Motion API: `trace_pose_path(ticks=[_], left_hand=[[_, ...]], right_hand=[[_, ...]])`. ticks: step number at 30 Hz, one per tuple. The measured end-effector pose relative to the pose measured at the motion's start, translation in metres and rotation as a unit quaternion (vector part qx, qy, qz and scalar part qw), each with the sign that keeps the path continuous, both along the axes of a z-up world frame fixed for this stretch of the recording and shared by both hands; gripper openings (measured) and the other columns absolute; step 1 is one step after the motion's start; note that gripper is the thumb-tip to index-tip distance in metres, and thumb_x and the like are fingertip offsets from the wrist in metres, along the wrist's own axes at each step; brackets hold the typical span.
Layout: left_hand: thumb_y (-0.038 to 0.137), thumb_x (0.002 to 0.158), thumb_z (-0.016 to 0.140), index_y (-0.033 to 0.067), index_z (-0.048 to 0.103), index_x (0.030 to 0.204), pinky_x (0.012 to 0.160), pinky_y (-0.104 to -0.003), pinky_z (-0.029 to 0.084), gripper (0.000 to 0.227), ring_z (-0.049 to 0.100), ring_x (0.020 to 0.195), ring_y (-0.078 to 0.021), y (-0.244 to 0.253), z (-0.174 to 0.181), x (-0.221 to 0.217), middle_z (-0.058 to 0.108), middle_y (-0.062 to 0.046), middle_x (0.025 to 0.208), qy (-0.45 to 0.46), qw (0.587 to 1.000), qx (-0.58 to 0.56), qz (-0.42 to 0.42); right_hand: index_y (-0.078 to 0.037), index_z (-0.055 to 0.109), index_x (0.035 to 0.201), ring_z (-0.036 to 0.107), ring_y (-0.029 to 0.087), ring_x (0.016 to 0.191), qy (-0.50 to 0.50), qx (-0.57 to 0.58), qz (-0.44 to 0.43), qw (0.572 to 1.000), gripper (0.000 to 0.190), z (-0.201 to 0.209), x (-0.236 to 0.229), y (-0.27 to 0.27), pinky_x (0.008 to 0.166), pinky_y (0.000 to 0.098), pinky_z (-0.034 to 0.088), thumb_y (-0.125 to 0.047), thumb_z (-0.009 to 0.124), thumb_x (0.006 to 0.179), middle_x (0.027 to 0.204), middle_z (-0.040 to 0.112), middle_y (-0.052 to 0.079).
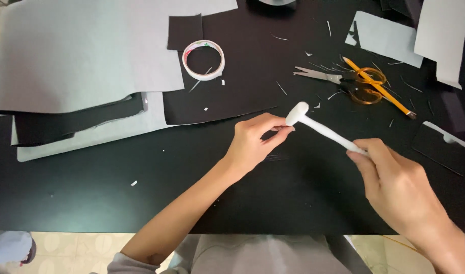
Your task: Punching stitching holes in leather using a prong punch and mallet, followed by hand-stitching the pieces together.
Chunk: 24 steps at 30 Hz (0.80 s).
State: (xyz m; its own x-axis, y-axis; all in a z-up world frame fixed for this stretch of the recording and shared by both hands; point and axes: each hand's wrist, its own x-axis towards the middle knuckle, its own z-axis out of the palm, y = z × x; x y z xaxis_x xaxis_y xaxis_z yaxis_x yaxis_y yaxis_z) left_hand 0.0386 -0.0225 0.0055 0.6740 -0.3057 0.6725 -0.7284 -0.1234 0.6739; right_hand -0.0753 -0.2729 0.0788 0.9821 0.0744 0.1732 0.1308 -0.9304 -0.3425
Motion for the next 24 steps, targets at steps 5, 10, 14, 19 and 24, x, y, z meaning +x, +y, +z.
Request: trace_pose_path(ticks=[5, 10, 14, 19, 24], left_hand=[[-0.003, 0.093, 0.077, 0.0006, 0.07, 0.107, 0.085, -0.028, 0.067, 0.017, 0.078, 0.087, -0.0205, 0.002, 0.001, 0.001, 0.075, -0.013, 0.103, 0.014, 1.0, -0.006, -0.025], [-0.003, 0.092, 0.077, 0.0021, 0.069, 0.103, 0.083, -0.027, 0.065, 0.014, 0.076, 0.084, -0.0193, 0.002, 0.002, -0.001, 0.075, -0.01, 0.099, 0.019, 1.0, -0.012, -0.014], [-0.003, 0.092, 0.077, 0.0014, 0.068, 0.105, 0.083, -0.027, 0.066, 0.016, 0.076, 0.085, -0.0203, 0.002, 0.0, 0.001, 0.075, -0.011, 0.1, 0.015, 1.0, -0.009, -0.02], [-0.003, 0.093, 0.076, 0.0008, 0.07, 0.106, 0.085, -0.027, 0.066, 0.015, 0.077, 0.086, -0.0196, 0.003, 0.003, 0.0, 0.075, -0.011, 0.103, 0.025, 0.999, -0.012, -0.027], [-0.003, 0.093, 0.077, 0.0011, 0.069, 0.104, 0.082, -0.026, 0.065, 0.014, 0.075, 0.084, -0.019, 0.002, 0.004, 0.001, 0.074, -0.01, 0.101, 0.013, 1.0, -0.014, -0.016]], right_hand=[[-0.017, 0.059, 0.123, 0.056, 0.023, 0.053, 0.081, 0.004, -0.07, 0.994, 0.022, 0.008, -0.006, 0.0, 0.058, 0.036, 0.047, -0.023, 0.063, 0.102, 0.067, 0.061, 0.006], [-0.016, 0.06, 0.118, 0.052, 0.028, 0.051, 0.094, -0.031, -0.037, 0.994, 0.018, 0.009, 0.0, 0.003, 0.053, 0.0418, 0.042, -0.025, 0.059, 0.102, 0.062, 0.055, 0.008], [-0.011, 0.062, 0.11, 0.051, 0.025, 0.055, 0.031, -0.053, 0.014, 0.998, 0.011, -0.001, 0.0, -0.005, 0.054, 0.041, 0.04, -0.018, 0.062, 0.102, 0.07, 0.056, 0.006], [-0.021, 0.061, 0.113, 0.061, 0.027, 0.053, 0.073, -0.073, -0.071, 0.992, 0.01, 0.0, -0.005, -0.013, 0.056, 0.0417, 0.045, -0.027, 0.058, 0.105, 0.064, 0.062, 0.005], [-0.021, 0.058, 0.104, 0.044, 0.035, 0.047, 0.135, -0.048, -0.051, 0.988, 0.009, -0.015, 0.0, -0.032, 0.053, 0.0463, 0.038, -0.029, 0.061, 0.1, 0.052, 0.051, 0.013]])
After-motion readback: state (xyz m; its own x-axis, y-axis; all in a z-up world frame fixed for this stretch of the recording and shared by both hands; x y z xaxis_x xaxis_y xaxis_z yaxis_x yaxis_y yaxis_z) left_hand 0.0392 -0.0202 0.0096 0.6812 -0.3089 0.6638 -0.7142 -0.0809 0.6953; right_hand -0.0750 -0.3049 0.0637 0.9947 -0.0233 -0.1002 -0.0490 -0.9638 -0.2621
